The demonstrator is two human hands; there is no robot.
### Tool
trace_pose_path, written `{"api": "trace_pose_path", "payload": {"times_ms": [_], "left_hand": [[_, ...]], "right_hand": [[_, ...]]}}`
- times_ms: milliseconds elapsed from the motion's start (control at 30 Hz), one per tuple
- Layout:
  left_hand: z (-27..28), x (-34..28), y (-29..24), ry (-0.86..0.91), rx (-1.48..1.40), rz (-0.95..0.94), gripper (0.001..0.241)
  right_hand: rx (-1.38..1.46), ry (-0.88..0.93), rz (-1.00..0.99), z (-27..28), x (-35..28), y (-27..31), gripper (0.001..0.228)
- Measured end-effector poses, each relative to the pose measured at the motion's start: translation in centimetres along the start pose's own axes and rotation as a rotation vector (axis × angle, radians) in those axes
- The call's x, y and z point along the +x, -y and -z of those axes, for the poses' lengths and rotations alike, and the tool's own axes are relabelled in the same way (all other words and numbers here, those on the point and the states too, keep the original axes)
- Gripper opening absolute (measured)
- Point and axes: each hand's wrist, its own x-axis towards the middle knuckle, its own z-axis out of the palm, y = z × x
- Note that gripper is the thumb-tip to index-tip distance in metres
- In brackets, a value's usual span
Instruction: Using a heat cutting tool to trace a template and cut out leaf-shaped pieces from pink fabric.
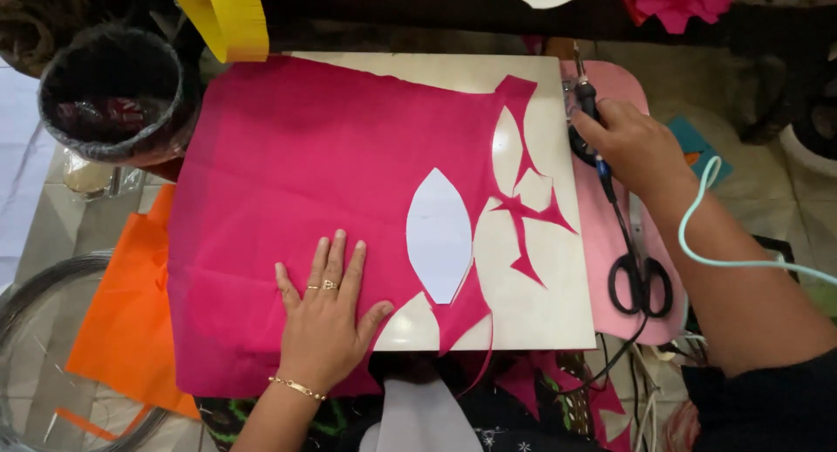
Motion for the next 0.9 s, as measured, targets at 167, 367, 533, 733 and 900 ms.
{"api": "trace_pose_path", "payload": {"times_ms": [167, 367, 533, 733, 900], "left_hand": [[0.8, 0.3, -0.3, -0.008, -0.073, 0.014, 0.075], [1.2, 0.3, -0.4, -0.019, -0.112, 0.021, 0.075], [1.3, 0.2, -0.5, -0.052, -0.112, 0.014, 0.072], [1.4, 0.1, -0.5, -0.029, -0.069, -0.008, 0.063], [2.0, -0.1, 0.4, 0.160, -0.130, 0.011, 0.062]], "right_hand": [[-0.023, 0.076, -0.003, -1.8, -0.1, -0.5, 0.047], [-0.002, -0.029, -0.077, 0.8, 0.0, 1.3, 0.055], [0.189, -0.397, -0.031, 7.0, 1.4, 9.5, 0.024], [0.590, -0.089, 0.119, 8.6, 0.4, 19.3, 0.047], [0.542, -0.007, 0.034, 7.0, 0.1, 21.3, 0.040]]}}
